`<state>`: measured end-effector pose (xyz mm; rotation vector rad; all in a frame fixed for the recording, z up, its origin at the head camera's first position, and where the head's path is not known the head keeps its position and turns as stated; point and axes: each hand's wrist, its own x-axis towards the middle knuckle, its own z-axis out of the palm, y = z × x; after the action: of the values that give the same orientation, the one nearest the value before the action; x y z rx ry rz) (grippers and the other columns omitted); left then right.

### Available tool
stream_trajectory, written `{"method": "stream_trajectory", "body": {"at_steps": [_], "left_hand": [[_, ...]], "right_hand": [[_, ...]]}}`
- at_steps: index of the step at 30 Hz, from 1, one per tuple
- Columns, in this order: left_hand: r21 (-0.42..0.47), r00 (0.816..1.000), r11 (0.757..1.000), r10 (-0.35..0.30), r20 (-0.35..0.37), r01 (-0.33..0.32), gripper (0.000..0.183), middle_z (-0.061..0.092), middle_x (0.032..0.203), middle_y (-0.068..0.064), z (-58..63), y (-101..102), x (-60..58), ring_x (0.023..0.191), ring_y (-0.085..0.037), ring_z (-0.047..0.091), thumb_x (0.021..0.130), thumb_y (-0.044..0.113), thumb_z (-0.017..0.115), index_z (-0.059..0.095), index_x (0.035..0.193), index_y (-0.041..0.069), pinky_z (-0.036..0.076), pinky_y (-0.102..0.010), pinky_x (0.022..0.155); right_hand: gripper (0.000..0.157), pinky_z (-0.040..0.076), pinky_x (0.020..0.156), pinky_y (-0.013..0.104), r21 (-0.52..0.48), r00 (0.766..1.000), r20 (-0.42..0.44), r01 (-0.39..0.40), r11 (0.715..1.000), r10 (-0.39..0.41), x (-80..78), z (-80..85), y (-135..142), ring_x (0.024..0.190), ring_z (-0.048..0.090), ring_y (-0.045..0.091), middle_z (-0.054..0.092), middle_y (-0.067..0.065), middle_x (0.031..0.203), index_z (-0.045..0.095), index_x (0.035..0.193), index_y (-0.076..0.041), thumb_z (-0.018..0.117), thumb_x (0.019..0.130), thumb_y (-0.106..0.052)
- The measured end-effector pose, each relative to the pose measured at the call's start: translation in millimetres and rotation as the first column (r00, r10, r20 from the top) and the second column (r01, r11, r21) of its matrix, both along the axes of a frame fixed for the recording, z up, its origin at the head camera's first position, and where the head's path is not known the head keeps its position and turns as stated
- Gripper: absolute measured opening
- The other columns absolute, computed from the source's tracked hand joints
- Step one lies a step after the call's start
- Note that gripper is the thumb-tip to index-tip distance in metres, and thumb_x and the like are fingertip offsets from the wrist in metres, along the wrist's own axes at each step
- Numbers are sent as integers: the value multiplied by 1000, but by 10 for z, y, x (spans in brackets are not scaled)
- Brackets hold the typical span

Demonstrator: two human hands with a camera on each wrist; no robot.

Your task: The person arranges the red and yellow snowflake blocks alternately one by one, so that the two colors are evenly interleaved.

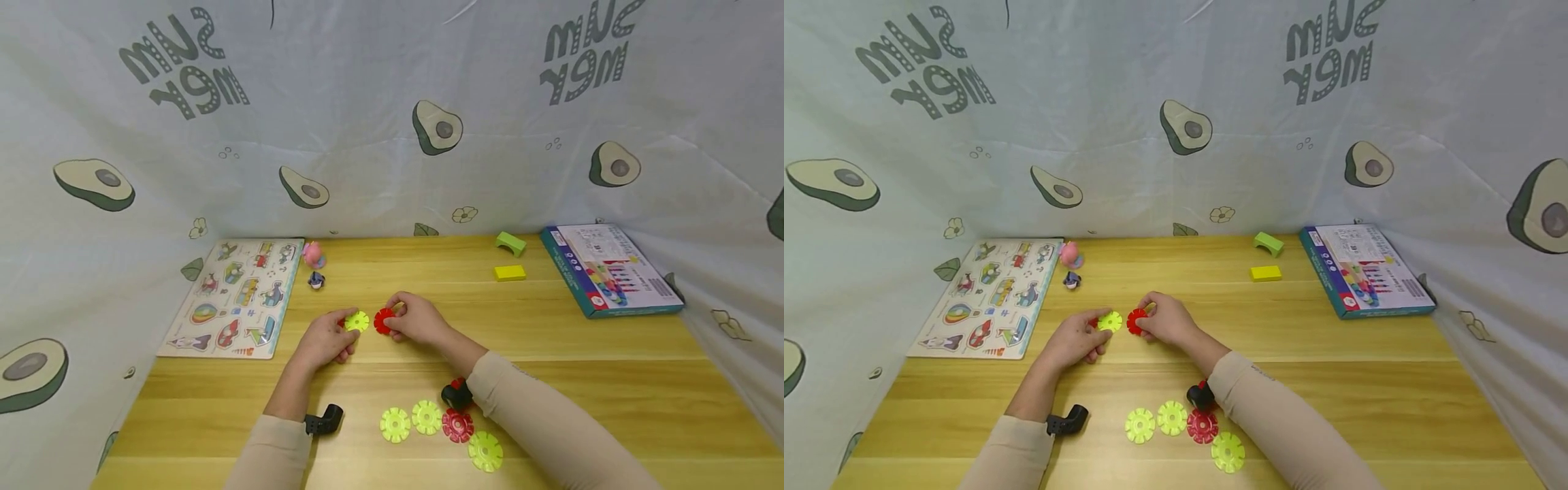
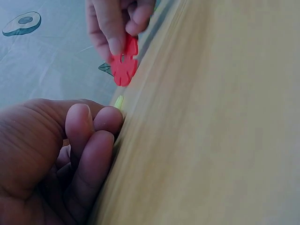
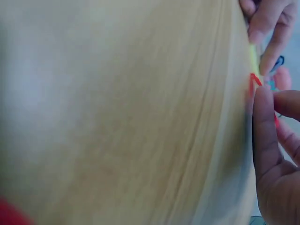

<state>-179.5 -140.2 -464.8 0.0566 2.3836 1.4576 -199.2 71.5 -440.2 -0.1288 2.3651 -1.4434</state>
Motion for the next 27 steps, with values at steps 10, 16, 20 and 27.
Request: {"method": "stream_trajectory", "body": {"at_steps": [10, 16, 20, 27], "left_hand": [[4, 1000, 1000, -5, 1, 5, 51, 62, 60, -10, 15, 1, 8, 44, -16, 55, 88, 18, 64, 47, 136, 17, 52, -33, 46], [-18, 1000, 1000, 6, 8, -6, 51, 62, 59, -9, 32, 4, 13, 44, -17, 55, 87, 17, 64, 48, 135, 17, 52, -32, 45], [-19, 1000, 1000, 6, 1, -6, 50, 61, 59, -9, 38, 7, 14, 44, -17, 55, 87, 17, 64, 48, 135, 16, 52, -32, 45], [-10, 1000, 1000, 0, 9, 0, 51, 62, 60, -10, 36, 20, 13, 45, -17, 55, 87, 18, 65, 47, 135, 17, 52, -32, 46]], "right_hand": [[34, 50, 47, 29, 162, 996, -57, -55, 985, 65, -83, -48, -10, 49, 59, 19, 58, 7, 68, 57, 106, -9, 72, 81, -26], [35, 50, 48, 28, 206, 992, -51, -99, 973, 112, -84, -71, 11, 51, 58, 17, 56, 7, 74, 57, 108, -12, 75, 79, -21], [35, 50, 48, 28, 218, 991, -62, -102, 971, 118, -80, -71, 10, 51, 58, 17, 55, 7, 75, 57, 108, -13, 75, 79, -21], [36, 50, 48, 29, 194, 992, -63, -91, 977, 105, -68, -78, 30, 51, 58, 17, 54, 8, 76, 57, 108, -12, 75, 79, -22]]}}
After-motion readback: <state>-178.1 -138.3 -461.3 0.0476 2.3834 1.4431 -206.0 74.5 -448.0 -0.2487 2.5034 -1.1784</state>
